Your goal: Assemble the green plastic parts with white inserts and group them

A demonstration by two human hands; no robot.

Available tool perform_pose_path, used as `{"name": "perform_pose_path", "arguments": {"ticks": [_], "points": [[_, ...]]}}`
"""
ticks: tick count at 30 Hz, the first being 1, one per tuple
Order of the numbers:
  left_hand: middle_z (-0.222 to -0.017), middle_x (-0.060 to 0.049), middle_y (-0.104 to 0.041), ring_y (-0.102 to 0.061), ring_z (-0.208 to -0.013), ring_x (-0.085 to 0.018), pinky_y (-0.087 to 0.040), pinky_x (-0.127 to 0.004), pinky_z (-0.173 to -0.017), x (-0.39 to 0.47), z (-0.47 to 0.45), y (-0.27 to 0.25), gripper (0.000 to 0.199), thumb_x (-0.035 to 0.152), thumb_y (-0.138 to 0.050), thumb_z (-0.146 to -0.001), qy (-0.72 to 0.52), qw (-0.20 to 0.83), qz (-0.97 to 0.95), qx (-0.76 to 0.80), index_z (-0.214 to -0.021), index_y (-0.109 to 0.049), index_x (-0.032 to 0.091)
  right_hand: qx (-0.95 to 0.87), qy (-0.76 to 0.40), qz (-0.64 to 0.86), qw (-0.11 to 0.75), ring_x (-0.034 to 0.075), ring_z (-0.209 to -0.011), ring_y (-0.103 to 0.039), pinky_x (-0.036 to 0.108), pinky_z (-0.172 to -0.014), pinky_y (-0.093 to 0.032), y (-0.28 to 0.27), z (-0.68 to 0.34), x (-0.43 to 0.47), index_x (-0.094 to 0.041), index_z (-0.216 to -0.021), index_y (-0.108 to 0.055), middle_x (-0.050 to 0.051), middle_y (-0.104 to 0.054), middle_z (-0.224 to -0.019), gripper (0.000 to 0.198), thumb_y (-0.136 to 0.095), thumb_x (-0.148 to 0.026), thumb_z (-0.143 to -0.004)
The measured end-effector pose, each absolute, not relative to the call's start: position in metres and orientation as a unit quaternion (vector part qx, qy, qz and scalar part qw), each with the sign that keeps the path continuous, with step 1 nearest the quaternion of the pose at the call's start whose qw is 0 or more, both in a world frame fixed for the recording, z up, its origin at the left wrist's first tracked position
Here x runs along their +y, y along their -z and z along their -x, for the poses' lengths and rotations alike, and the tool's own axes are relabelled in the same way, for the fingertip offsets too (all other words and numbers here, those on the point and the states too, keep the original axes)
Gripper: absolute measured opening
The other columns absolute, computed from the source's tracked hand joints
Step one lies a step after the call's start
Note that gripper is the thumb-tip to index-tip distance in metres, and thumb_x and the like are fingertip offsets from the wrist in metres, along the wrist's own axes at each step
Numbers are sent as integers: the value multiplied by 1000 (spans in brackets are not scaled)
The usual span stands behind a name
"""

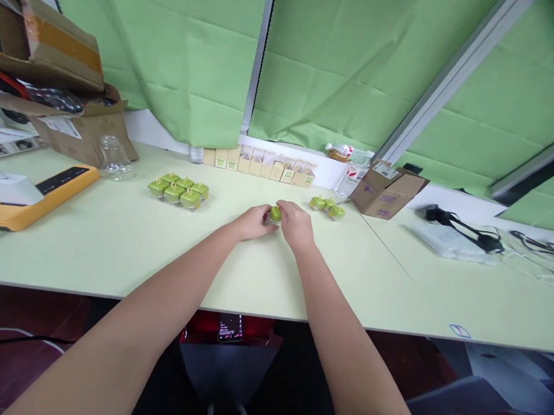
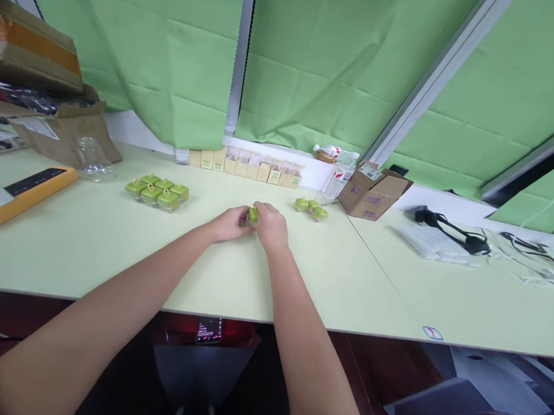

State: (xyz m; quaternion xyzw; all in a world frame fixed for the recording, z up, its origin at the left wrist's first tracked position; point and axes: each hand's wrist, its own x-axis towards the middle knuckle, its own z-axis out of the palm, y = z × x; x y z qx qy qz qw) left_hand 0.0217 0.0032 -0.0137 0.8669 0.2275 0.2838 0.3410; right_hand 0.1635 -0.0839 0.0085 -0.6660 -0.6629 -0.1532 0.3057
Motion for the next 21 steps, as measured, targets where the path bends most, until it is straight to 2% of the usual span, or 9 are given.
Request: {"name": "perform_pose_path", "arguments": {"ticks": [8, 13, 21], "points": [[-84, -4, -61, -56, -72, -18, -43, -29, -65, 2, -22, 13, 29, 38, -68, -73, -287, 339, -866, 230, -92, -57, 18, -662, 141, 666, 314, 21, -95, -64, 31, -83, -47, -8, -159, -86, -20, -116, -64, 10, -69, -106, 35, -36, -16, -96], [-82, -3, -61, -54, -69, -18, -42, -29, -62, 3, -22, 14, 32, 42, -68, -73, -284, 334, -866, 239, -91, -57, 18, -662, 130, 668, 314, 21, -95, -64, 30, -84, -47, -8, -157, -85, -20, -113, -65, 10, -69, -105, 34, -35, -18, -97], [-93, -4, -66, -59, -80, -19, -47, -30, -72, 4, -23, 16, 37, 35, -67, -74, -295, 360, -858, 218, -106, -61, 18, -636, 81, 695, 325, 19, -86, -63, 30, -80, -45, -1, -158, -81, -22, -105, -66, 6, -71, -97, 31, -38, -19, -94]]}}
